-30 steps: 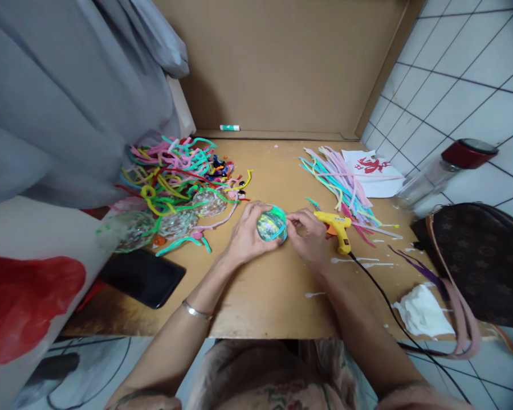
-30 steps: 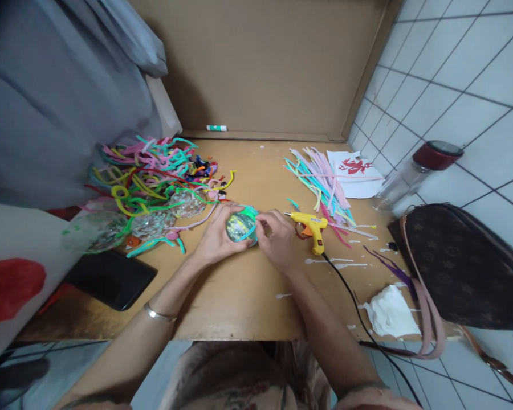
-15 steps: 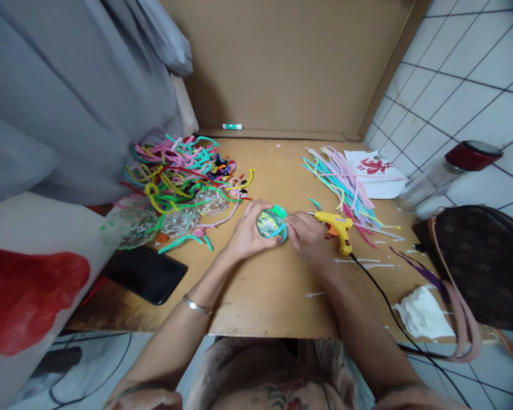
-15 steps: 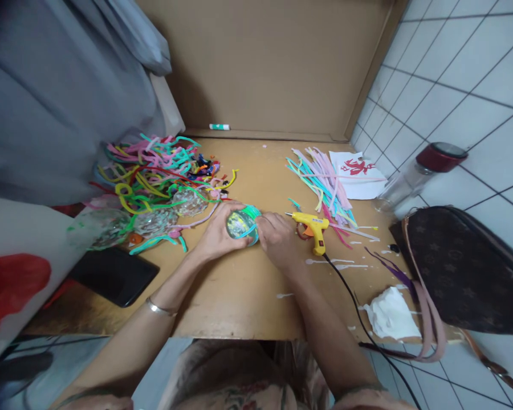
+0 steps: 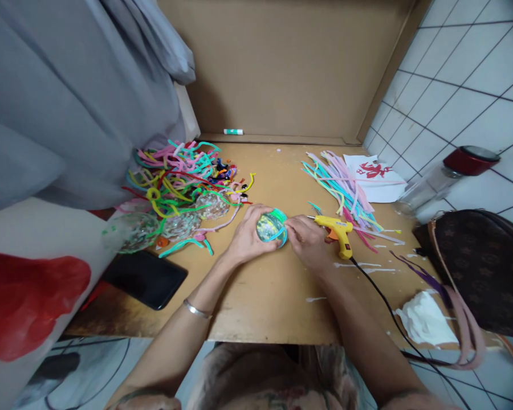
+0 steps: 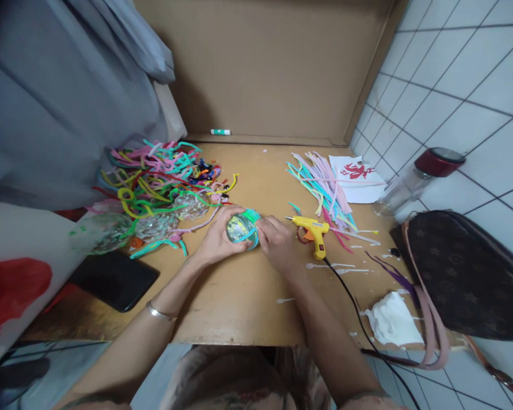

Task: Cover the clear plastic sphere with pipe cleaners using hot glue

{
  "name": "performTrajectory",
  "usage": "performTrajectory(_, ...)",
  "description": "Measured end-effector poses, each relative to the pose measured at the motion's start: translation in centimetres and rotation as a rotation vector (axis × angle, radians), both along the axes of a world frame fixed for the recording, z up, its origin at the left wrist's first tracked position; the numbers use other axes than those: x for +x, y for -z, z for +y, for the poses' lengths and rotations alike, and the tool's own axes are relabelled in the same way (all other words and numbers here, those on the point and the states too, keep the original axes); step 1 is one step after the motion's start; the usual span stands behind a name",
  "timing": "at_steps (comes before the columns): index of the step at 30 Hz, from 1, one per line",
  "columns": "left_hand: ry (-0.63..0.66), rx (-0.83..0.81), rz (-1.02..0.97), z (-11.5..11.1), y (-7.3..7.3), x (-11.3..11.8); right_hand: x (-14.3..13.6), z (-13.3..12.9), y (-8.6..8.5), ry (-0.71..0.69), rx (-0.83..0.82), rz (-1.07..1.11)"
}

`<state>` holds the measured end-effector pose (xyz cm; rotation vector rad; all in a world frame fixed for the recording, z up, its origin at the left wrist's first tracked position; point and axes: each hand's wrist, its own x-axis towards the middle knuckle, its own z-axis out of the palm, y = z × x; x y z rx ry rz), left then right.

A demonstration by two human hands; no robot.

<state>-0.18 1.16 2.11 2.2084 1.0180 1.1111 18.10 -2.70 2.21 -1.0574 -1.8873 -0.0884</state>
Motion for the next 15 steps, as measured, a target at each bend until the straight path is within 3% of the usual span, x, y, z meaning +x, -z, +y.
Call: performTrajectory(15, -0.001, -0.08, 0.018, -0.2, 0.13, -0.08, -0.04, 0.25, 0.36, 0.002, 0.002, 0.013)
